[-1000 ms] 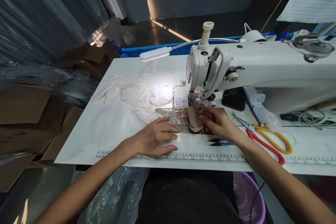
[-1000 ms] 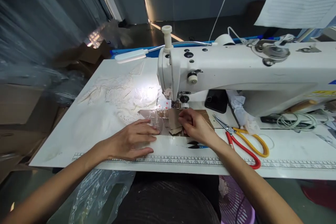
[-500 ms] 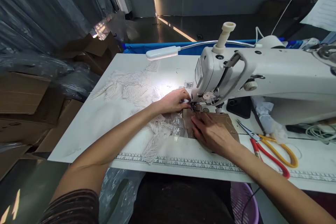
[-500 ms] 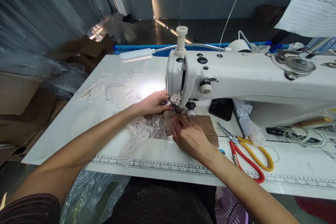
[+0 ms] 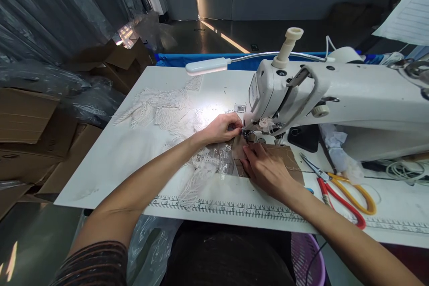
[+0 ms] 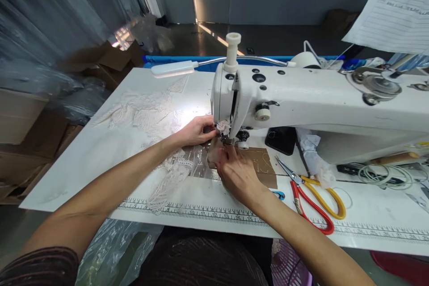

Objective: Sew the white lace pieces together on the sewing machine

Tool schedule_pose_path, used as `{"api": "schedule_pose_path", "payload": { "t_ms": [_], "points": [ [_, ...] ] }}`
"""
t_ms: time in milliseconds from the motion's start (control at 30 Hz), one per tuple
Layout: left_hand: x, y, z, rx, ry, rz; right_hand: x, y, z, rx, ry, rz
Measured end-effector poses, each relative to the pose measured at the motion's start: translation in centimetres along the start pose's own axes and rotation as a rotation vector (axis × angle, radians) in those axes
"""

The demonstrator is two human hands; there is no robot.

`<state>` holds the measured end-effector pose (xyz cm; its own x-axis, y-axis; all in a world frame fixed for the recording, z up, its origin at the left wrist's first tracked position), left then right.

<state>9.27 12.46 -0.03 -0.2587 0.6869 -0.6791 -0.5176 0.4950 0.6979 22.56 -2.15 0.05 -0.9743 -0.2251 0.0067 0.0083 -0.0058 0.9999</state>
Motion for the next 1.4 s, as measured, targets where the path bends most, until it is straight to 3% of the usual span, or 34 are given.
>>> {"api": "schedule_pose_path", "payload": {
  "t_ms": [200,333,500,933,1100,1233,1300,1400],
  "points": [
    [0.2,0.0,0.2,-0.017,0.044,-0.110,-0.4,-0.7,0.3,-0.123,0.018,-0.032],
    [0.3,0.0,0.3,-0.004,0.069,-0.124,-1.5,-1.4,-0.1,-0.171,0.024,0.097],
    [0.0,-0.3,0.3,-0.016,0.017,-0.061,-3.2,-1.6,-0.1,-0.147,0.096,0.295],
    [0.4,-1.2,0.4,-0.112,0.008,0.062,-3.1,-2.4,0.1,-0.173,0.036,0.285],
    [0.8,-1.7,0.7,-0.163,-0.007,0.259,-3.3,-2.6,0.1,-0.247,-0.002,0.418],
    [-0.3,-0.6,0.2,-0.177,0.016,0.567,-3.2,-2.0,0.0,-0.226,0.037,0.328],
    [-1.5,0.2,-0.4,-0.087,0.010,0.631,-3.1,-1.6,0.0,-0.210,0.049,0.251],
    [-3.4,0.9,-1.5,0.245,-0.082,0.533,-3.1,-1.4,0.0,-0.190,0.055,0.209]
  ]
}}
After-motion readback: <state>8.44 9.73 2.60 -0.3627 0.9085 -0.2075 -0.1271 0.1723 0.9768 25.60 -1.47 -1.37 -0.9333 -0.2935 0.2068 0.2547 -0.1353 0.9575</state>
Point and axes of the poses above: each hand's wrist, its own z-axis towards the middle knuckle, its own y-axis out of the back of the hand, x = y × z, the point moved 1 cm from there along z, towards the middle knuckle, and after that the axes turned 3 degrees about x, right-handed, at the moved point
